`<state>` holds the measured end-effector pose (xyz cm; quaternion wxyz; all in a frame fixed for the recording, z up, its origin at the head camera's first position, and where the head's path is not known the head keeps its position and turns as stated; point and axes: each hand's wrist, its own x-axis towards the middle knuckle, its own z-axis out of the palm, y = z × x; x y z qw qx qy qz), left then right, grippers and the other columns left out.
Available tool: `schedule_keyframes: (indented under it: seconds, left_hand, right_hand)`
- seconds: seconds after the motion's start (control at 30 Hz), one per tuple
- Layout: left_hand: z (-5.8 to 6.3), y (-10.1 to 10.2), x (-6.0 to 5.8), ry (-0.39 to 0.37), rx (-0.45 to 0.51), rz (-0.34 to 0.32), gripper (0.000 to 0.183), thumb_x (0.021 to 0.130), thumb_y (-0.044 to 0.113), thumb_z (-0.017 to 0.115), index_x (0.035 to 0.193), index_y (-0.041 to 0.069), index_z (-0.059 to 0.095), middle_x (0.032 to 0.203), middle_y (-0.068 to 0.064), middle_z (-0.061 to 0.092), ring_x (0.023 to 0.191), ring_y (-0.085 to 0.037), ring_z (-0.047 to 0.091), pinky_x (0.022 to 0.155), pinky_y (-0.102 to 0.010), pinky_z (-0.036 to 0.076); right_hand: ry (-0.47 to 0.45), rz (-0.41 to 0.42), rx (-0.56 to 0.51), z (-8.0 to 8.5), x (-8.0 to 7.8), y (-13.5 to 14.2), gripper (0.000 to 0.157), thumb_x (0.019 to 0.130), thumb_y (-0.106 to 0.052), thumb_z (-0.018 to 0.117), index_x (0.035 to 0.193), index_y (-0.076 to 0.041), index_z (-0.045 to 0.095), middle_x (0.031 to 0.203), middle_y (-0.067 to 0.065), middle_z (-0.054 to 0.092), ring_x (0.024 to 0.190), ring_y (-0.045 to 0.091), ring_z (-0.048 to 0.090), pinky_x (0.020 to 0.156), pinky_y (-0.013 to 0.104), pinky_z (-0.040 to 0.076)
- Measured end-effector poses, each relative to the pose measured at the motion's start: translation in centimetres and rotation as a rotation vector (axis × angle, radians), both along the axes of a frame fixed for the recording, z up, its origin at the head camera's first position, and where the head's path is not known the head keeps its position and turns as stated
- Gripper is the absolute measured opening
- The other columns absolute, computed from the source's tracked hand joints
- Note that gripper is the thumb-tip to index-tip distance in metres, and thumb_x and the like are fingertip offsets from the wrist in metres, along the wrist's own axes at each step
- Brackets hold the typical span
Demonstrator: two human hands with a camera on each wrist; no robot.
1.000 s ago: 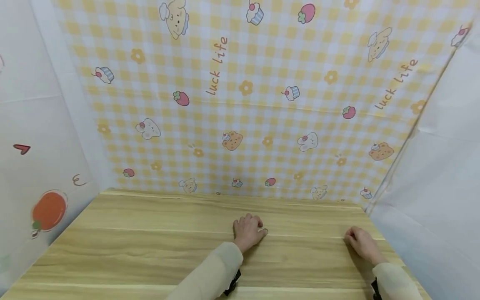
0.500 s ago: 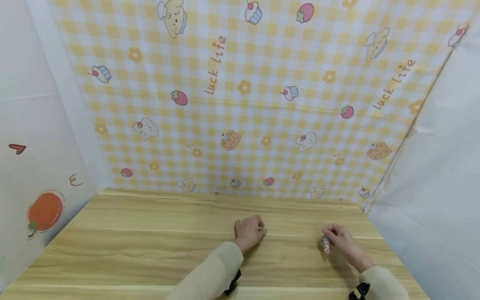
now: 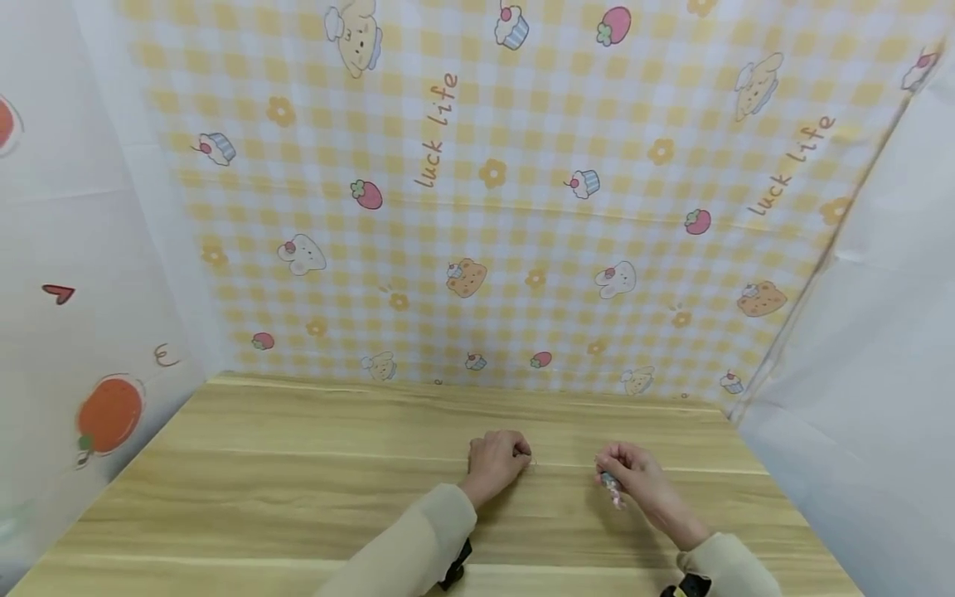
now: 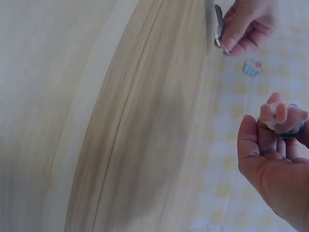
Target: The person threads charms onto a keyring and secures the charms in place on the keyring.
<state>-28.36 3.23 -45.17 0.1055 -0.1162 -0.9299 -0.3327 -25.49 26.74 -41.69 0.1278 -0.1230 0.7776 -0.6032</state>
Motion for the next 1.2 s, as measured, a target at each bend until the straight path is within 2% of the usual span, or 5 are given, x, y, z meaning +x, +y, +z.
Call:
schedule_keyframes:
  seconds: [0.23,0.4,0.6,0.73,1.2]
  left_hand:
    - [1.2,-0.5,1.2,-0.016,0.048,-0.071,0.011,0.082,0.015,0.078,0.073,0.019,0.072,0.072,0.008,0.071,0.065,-0.006,0.059,0.075,-0.038,0.041]
    - [2.4,-1.1,2.4,-0.028,0.110,-0.108,0.011,0.081,0.015,0.078,0.072,0.018,0.072,0.069,0.008,0.071,0.061,-0.002,0.058,0.073,-0.033,0.045]
    - [3.1,-1.6,3.6,0.189,0.021,-0.114,0.012,0.079,0.011,0.079,0.071,0.018,0.073,0.067,0.009,0.071,0.056,0.003,0.056,0.066,-0.019,0.043]
    - [3.3,-1.8,4.1,0.301,-0.042,-0.099,0.012,0.077,0.010,0.079,0.071,0.019,0.073,0.067,0.010,0.072,0.056,0.004,0.058,0.065,-0.015,0.041]
    - [4.4,-3.5,6.0,0.100,0.069,-0.180,0.007,0.082,0.009,0.077,0.077,0.015,0.076,0.068,0.006,0.072,0.057,0.004,0.056,0.062,-0.013,0.043]
  right_hand:
    - [0.023,-0.040,0.027,0.4,1.2,-1.9,0.022,0.103,-0.017,0.049,0.101,0.005,0.052,0.081,-0.002,0.060,0.060,0.001,0.051,0.050,0.014,0.045]
    - [0.224,0.009,0.113,0.8,2.5,-4.4,0.024,0.101,-0.011,0.051,0.101,0.013,0.051,0.079,0.006,0.061,0.055,-0.001,0.047,0.044,0.016,0.041]
    - [0.466,0.021,0.196,1.0,4.2,-7.5,0.007,0.096,-0.003,0.057,0.093,0.004,0.058,0.073,0.013,0.063,0.053,-0.002,0.050,0.039,0.017,0.039]
    - [0.469,-0.011,0.195,0.8,5.0,-9.0,0.005,0.094,-0.001,0.059,0.090,0.002,0.058,0.072,0.011,0.063,0.053,-0.002,0.051,0.038,0.016,0.039]
    - [0.433,-0.125,0.157,0.0,6.4,-9.8,0.007,0.094,-0.005,0.061,0.089,0.001,0.060,0.069,0.008,0.062,0.049,-0.002,0.046,0.037,0.017,0.038]
